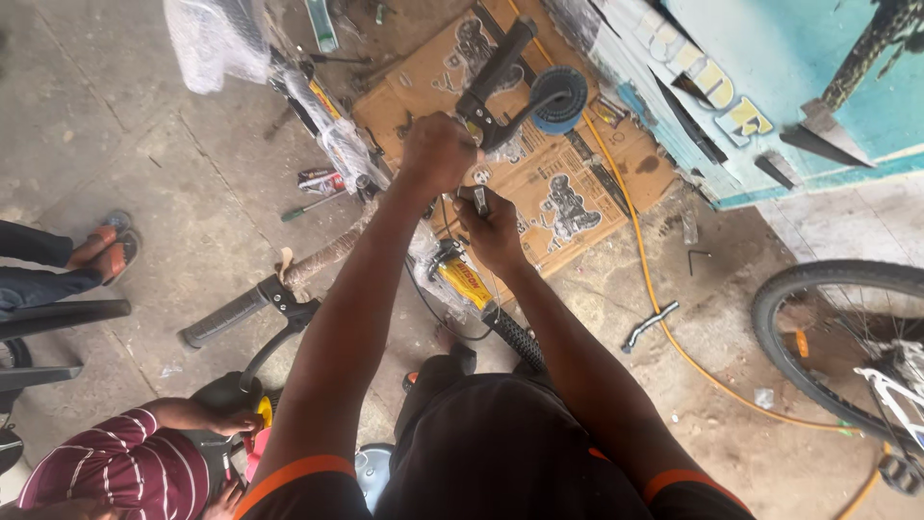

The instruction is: The person assembles a bicycle by attaching the rear wheel and tightening bolts with a wrench. They then adjust the handlebars and move the bicycle to a different location.

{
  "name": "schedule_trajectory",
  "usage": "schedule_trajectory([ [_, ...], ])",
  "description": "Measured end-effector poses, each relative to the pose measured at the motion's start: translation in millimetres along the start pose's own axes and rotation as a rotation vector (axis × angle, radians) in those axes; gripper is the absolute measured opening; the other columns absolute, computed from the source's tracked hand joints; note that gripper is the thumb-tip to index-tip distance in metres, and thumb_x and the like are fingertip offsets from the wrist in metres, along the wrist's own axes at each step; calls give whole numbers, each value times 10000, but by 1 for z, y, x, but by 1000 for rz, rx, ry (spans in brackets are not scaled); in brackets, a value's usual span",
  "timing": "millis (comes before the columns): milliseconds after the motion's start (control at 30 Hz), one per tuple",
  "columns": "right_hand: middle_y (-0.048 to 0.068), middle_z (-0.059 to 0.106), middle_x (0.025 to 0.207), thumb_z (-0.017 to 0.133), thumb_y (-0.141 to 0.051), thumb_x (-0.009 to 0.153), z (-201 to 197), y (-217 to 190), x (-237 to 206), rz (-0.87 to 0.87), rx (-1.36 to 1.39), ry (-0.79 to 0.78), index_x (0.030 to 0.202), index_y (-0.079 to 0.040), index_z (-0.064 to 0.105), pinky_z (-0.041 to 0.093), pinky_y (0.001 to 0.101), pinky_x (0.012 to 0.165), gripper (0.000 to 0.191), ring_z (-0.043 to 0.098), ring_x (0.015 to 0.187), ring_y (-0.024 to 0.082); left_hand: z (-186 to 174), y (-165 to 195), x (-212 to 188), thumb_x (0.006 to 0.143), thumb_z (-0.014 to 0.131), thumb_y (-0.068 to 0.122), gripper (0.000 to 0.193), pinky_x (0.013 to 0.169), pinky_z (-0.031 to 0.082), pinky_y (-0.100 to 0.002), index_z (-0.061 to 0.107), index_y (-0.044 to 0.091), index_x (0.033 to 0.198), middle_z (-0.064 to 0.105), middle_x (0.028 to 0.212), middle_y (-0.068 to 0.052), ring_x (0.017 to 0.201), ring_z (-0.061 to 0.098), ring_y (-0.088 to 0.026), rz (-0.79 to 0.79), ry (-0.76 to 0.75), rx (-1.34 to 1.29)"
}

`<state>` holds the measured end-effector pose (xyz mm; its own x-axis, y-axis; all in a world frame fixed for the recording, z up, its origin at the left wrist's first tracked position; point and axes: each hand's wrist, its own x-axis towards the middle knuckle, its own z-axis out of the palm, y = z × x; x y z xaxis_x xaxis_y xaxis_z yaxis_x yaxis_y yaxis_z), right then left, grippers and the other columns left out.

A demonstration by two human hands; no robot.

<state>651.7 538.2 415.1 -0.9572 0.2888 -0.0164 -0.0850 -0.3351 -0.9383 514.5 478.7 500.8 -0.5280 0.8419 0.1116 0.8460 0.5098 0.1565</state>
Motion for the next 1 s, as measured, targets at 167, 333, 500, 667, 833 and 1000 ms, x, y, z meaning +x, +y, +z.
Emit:
schedule_trajectory([
  [167,24,534,626,647,-91,1002,11,-6,16,-152,-326,68,913,2,627,369,316,493,131,443,551,80,-10,8,5,799,846,318,261,822,542,-495,770,69,773,722,838,-176,859,712,-378,-406,-104,-281],
  [333,152,528,589,685,-109,973,24,-13,27,-302,-454,150,888,11,613,367,371,492,164,468,467,207,-18,16,4,783,848,283,216,822,532,-503,786,77,807,738,896,-164,904,704,-383,-402,-47,-269],
  [500,148,601,633,657,-102,986,23,-21,12,-304,-410,166,954,3,648,412,371,505,109,573,507,229,-16,20,2,799,813,282,212,787,512,-530,793,72,822,738,903,-162,886,696,-399,-327,10,-201],
  [667,160,613,659,661,-78,958,20,-21,18,-341,-506,166,963,-10,655,439,378,521,68,608,537,281,-18,19,5,863,759,273,209,837,534,-507,775,71,915,734,900,-179,904,704,-393,-396,-79,-274],
  [833,183,585,635,715,-79,944,26,-22,31,-360,-537,177,861,-8,597,402,407,522,161,584,541,336,-23,15,10,860,768,273,224,845,540,-512,777,50,874,723,919,-200,918,695,-412,-351,-76,-243],
  [1000,153,596,651,677,-57,943,22,-23,18,-415,-510,145,927,-10,625,421,385,502,71,589,537,291,-26,15,8,805,797,275,221,826,513,-540,788,58,848,720,913,-209,913,677,-434,-260,-2,-263],
])
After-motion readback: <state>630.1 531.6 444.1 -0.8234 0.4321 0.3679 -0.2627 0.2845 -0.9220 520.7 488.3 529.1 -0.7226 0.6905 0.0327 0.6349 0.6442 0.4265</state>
